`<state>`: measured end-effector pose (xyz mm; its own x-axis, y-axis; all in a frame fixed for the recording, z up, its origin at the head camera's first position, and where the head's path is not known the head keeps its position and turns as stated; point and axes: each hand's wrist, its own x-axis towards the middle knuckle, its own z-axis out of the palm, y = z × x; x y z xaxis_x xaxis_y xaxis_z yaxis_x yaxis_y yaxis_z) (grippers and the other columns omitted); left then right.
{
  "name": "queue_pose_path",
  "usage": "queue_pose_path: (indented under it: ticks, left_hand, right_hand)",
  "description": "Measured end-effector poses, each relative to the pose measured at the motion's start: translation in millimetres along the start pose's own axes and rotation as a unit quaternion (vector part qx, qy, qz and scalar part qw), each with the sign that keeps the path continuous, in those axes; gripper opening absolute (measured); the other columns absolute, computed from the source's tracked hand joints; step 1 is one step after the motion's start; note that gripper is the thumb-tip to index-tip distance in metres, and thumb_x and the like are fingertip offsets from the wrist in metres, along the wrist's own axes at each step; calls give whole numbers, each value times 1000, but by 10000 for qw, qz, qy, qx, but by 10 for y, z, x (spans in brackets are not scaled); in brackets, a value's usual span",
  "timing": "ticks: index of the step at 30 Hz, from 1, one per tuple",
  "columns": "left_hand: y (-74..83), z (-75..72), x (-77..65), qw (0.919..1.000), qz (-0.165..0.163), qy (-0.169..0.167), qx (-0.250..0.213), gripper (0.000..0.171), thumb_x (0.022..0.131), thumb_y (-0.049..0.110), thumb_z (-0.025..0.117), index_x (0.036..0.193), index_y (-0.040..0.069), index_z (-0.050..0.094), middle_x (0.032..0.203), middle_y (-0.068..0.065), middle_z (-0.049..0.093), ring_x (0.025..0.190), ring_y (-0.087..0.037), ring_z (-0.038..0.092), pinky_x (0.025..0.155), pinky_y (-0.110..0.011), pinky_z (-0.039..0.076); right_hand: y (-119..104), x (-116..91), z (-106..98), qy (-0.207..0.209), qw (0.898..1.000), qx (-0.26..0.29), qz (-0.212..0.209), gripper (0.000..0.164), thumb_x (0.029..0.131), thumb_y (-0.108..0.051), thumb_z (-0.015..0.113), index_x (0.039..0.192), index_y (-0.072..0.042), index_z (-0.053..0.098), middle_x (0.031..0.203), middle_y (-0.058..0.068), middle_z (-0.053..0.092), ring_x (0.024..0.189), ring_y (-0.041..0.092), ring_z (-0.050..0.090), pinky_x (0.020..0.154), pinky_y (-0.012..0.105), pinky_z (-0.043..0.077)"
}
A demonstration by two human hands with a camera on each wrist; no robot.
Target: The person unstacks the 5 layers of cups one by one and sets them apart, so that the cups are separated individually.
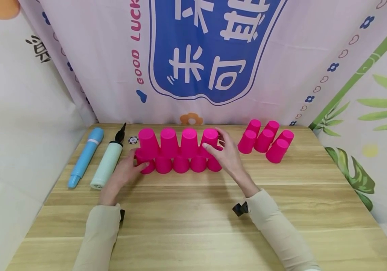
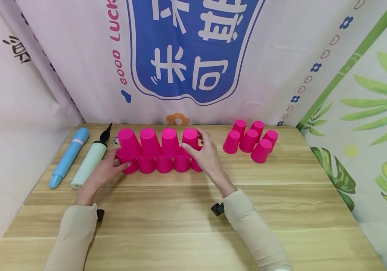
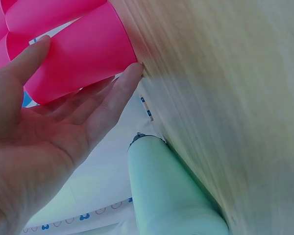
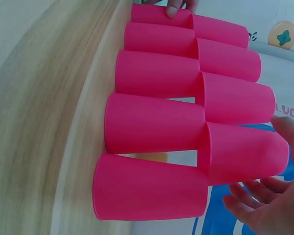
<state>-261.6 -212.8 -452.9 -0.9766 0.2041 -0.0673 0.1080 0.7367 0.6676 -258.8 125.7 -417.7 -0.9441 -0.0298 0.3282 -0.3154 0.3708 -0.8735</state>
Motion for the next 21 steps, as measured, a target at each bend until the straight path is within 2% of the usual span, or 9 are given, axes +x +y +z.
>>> queue_pose_path:
  ticks: [14,21]
  left_hand:
    - [-6,6,5,10000,-73,-44,-22,71,98,29,56,148,-3,18,136,-29,47,123,-45,48,100,-55,42]
    - [-14,9,19,9999,-111,-74,-27,71,98,30,55,148,-2,17,137,-29,46,123,-45,47,100,-55,42]
  right_hand:
    - [7,5,48,174,9997,-63,-134,61,83,-19,76,135,-6,47,121,11,58,109,26,57,91,39,52]
    - [-15,-46,-27,477,9987,76,-154,60,82,-23,78,134,-8,50,120,11,61,108,28,58,90,43,52]
